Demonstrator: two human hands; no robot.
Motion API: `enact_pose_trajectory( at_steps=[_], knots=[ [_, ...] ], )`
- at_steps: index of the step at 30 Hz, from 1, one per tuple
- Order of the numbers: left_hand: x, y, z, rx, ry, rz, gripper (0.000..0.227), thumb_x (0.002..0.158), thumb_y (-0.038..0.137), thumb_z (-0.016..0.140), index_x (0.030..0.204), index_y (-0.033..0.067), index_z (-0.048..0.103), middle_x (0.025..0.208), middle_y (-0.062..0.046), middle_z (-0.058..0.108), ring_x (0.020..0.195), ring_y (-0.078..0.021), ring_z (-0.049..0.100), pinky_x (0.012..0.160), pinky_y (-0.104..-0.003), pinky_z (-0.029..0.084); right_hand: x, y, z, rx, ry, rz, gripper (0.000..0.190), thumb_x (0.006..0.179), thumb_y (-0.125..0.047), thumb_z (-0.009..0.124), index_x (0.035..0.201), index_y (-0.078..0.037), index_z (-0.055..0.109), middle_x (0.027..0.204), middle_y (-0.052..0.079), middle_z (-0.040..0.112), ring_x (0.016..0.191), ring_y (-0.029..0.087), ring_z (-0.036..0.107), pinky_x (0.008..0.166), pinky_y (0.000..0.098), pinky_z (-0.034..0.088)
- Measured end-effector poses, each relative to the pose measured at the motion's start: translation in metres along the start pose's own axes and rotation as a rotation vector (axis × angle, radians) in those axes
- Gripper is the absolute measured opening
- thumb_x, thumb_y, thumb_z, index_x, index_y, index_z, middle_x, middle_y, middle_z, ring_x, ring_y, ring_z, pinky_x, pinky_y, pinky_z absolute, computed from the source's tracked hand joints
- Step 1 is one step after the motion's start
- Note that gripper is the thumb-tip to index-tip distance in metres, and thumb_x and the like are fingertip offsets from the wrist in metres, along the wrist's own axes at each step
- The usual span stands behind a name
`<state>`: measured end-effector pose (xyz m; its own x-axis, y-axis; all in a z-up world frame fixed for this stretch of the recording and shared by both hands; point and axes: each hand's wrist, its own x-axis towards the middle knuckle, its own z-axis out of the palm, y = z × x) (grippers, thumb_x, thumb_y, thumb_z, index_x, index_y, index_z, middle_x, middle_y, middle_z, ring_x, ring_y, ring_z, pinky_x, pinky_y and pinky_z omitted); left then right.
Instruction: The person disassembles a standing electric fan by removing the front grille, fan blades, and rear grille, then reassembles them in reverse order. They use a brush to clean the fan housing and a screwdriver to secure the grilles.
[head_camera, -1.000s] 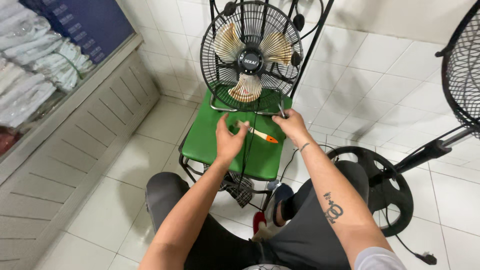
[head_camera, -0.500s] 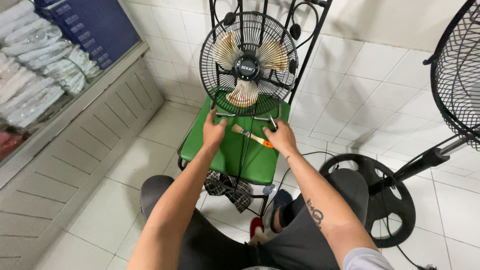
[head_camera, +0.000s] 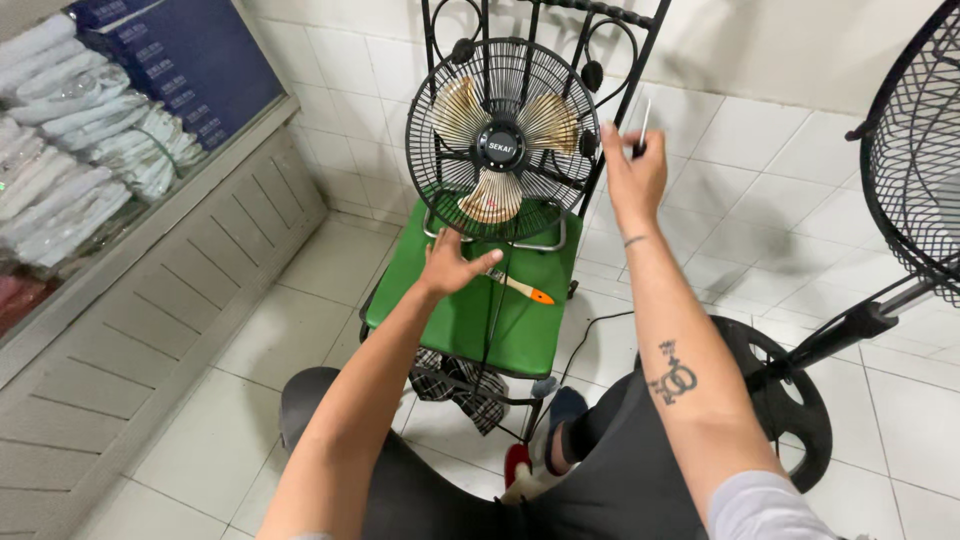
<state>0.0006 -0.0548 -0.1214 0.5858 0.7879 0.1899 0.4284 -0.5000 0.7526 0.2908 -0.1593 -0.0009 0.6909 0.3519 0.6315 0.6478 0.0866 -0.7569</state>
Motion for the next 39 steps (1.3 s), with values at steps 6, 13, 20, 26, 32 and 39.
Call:
enact_pose_trajectory(
  at_steps=[6,13,20,26,32,39],
  knots=[
    [0.016,-0.003,0.013,0.344,-0.172,-0.011,0.105,0.078,0.081,0.059,0.156,0.0148,0.035,0.163,-0.014,0.031,0.153,-0.0377,0.014,0.119,-0.064,-0.002,0.076,-0.078,0.034,-0.309,-0.356,-0.223,0.096,0.078,-0.075,0.084,0.132,0.000,0.057,0.113,0.016,0.069,0.110,0.034,0.062,0.091,0.0461,0.051],
    [0.039,-0.029,0.027,0.237,-0.008,0.057,0.069,0.085,0.051,0.065,0.147,0.0243,0.051,0.152,-0.009,0.051,0.146,-0.0313,0.038,0.124,-0.061,0.006,0.094,-0.126,0.080,-0.455,-0.260,-0.583,0.090,0.081,-0.075,0.082,0.128,-0.001,0.064,0.113,0.018,0.071,0.106,0.036,0.060,0.085,0.0497,0.053],
    [0.068,-0.022,0.042,0.279,0.032,0.035,0.046,0.099,0.029,0.053,0.144,0.0254,0.059,0.139,-0.005,0.067,0.130,-0.0310,0.058,0.113,-0.050,0.041,0.094,-0.134,0.114,-0.537,-0.395,-0.413,0.072,0.088,-0.077,0.073,0.099,-0.005,0.073,0.088,0.020,0.071,0.083,0.038,0.068,0.073,0.0513,0.054],
    [0.065,-0.026,0.044,0.257,0.136,0.213,0.043,0.096,0.029,0.059,0.137,0.0182,0.063,0.120,-0.012,0.071,0.111,-0.0370,0.064,0.097,-0.056,0.044,0.086,-0.124,0.110,-0.498,-0.259,-0.469,0.064,0.085,-0.067,0.078,0.077,-0.004,0.069,0.085,0.017,0.070,0.079,0.038,0.068,0.068,0.0497,0.052],
    [0.073,-0.043,0.054,0.311,0.133,0.204,0.041,0.092,0.024,0.060,0.132,0.0212,0.067,0.114,-0.010,0.075,0.105,-0.0352,0.067,0.094,-0.053,0.047,0.063,-0.133,0.097,-0.480,-0.136,-0.515,0.059,0.085,-0.061,0.083,0.075,-0.005,0.066,0.082,0.013,0.068,0.082,0.036,0.065,0.070,0.0488,0.051],
    [0.075,-0.049,0.055,0.277,0.244,0.316,0.036,0.084,0.021,0.065,0.118,0.0150,0.072,0.107,-0.011,0.076,0.100,-0.0363,0.069,0.087,-0.050,0.051,0.061,-0.128,0.093,-0.415,-0.129,-0.532,0.054,0.085,-0.055,0.084,0.078,-0.006,0.064,0.081,0.012,0.066,0.081,0.034,0.065,0.067,0.0476,0.050]
  ],
)
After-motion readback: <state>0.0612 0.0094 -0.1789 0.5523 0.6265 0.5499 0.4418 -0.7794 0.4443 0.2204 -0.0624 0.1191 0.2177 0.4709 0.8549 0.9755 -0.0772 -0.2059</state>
